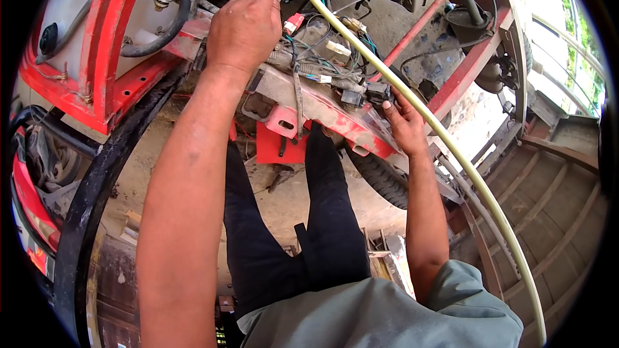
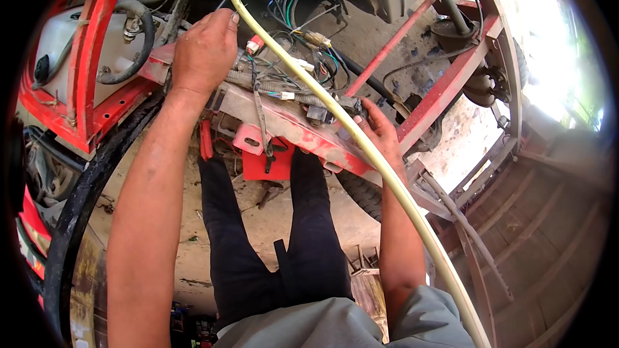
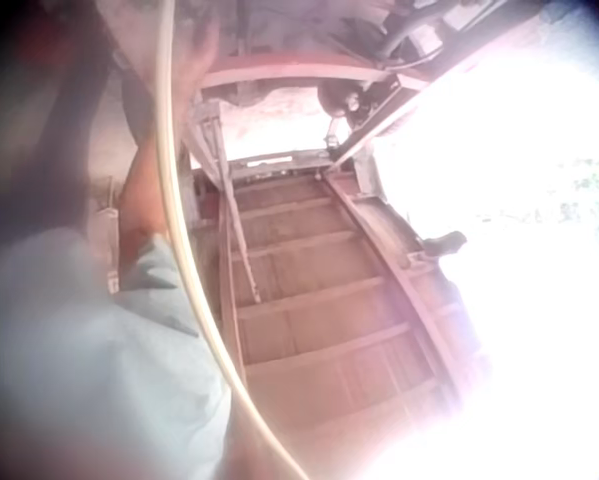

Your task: The person manipulates and connects several wires near the engine of a red vehicle frame, using their hands to sort, strip, and twist the wire ends together.

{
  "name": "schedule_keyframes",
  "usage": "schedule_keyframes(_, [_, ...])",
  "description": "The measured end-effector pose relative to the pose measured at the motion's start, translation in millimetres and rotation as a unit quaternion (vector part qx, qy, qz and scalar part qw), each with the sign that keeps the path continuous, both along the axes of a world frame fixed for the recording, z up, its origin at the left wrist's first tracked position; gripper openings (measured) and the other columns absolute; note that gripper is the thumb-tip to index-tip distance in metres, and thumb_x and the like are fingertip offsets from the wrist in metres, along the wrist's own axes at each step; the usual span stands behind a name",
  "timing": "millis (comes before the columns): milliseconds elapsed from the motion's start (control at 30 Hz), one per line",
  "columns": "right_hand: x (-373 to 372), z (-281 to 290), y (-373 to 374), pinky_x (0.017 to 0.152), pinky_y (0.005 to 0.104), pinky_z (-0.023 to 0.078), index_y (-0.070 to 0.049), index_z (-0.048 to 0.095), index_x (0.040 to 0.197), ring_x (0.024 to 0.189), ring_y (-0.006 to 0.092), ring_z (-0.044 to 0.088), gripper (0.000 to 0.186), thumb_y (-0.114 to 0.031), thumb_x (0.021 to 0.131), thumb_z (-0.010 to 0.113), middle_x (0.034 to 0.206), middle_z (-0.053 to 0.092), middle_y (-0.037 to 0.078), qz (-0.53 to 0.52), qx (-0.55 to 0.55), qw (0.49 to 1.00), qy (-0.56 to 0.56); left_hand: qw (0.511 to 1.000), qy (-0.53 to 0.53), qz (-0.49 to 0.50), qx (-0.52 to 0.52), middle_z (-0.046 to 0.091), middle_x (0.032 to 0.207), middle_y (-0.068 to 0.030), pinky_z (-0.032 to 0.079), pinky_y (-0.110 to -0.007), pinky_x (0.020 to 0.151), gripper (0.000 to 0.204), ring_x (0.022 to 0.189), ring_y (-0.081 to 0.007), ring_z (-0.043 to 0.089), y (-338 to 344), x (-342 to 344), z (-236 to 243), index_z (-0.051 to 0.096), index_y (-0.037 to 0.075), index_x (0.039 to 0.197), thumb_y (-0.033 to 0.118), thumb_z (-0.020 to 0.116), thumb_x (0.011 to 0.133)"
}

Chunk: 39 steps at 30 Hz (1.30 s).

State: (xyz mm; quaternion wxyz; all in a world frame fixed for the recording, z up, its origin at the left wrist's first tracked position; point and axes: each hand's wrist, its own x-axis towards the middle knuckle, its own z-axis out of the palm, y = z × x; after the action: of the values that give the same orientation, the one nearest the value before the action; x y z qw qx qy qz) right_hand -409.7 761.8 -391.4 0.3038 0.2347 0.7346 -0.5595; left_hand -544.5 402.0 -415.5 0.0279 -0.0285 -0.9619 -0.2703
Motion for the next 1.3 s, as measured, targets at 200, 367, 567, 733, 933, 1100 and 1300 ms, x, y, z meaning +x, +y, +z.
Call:
schedule_keyframes(200, [-17,9,-3,0.094,0.0258,0.051,-0.001,0.048,0.153,0.111,0.0115,0.061,0.054,-0.02,0.105,0.066,0.129,0.067,0.005,-0.018,-0.009,0.997,-0.072,1.0,0.016,-0.003,-0.007,0.071,0.089,-0.013,0.057,-0.052,0.073,0.017,0.085,-0.0378,0.07,0,1,0,0.06,0.008,0.092,0.022,0.06,0.101])
schedule_keyframes(367, [-15,-3,9,0.104,0.0419,0.057,-0.004,0.044,0.157,0.13,0.0231,0.057,0.057,-0.016,0.105,0.064,0.154,0.052,0.009,-0.016,-0.003,0.996,-0.09,1.0,0.002,-0.002,-0.011,0.071,0.089,-0.0129,0.057,-0.052,0.073,0.017,0.086,-0.0373,0.07,-1,2,1,0.06,0.008,0.093,0.022,0.059,0.101])
schedule_keyframes(567, [-12,-5,10,0.105,0.0292,0.047,0.001,0.046,0.155,0.121,0.0145,0.059,0.056,-0.02,0.106,0.065,0.138,0.064,0.007,-0.05,-0.043,0.995,-0.076,1.0,0.01,-0.003,-0.015,0.071,0.089,-0.0129,0.057,-0.052,0.074,0.018,0.086,-0.0371,0.07,-1,2,2,0.06,0.008,0.093,0.023,0.059,0.102])
schedule_keyframes(733, [-19,-8,18,0.104,0.0336,0.052,-0.003,0.048,0.154,0.122,0.0156,0.06,0.053,-0.02,0.107,0.063,0.14,0.063,0.006,-0.01,-0.045,0.996,-0.077,1.0,-0.011,0.001,-0.005,0.071,0.093,-0.0161,0.055,-0.054,0.074,0.018,0.089,-0.0425,0.068,1,2,1,0.062,0.008,0.099,0.024,0.057,0.104])
schedule_keyframes(933, [-33,14,-6,0.101,0.0325,0.056,-0.005,0.053,0.152,0.119,0.0133,0.061,0.049,-0.021,0.107,0.063,0.142,0.061,0.004,0.043,0.031,0.993,-0.11,1.0,0.009,-0.001,-0.03,0.072,0.091,-0.0144,0.057,-0.052,0.074,0.019,0.086,-0.0384,0.07,-2,2,-2,0.06,0.007,0.093,0.023,0.058,0.102])
schedule_keyframes(1100, [-10,6,4,0.096,0.0291,0.056,-0.003,0.05,0.153,0.113,0.0115,0.062,0.05,-0.017,0.106,0.064,0.138,0.062,0.005,0.047,0.04,0.997,-0.046,1.0,0.008,-0.002,-0.022,0.072,0.091,-0.0152,0.057,-0.053,0.074,0.019,0.085,-0.0389,0.07,1,0,-2,0.06,0.007,0.093,0.023,0.058,0.102])
schedule_keyframes(1300, [3,6,5,0.101,0.0293,0.05,0.0,0.047,0.153,0.117,0.012,0.06,0.051,-0.016,0.107,0.063,0.134,0.064,0.006,0.082,0.053,0.995,0.008,1.0,-0.022,0.001,-0.006,0.07,0.094,-0.0172,0.052,-0.056,0.074,0.017,0.09,-0.0437,0.067,1,0,1,0.062,0.007,0.102,0.023,0.057,0.104])
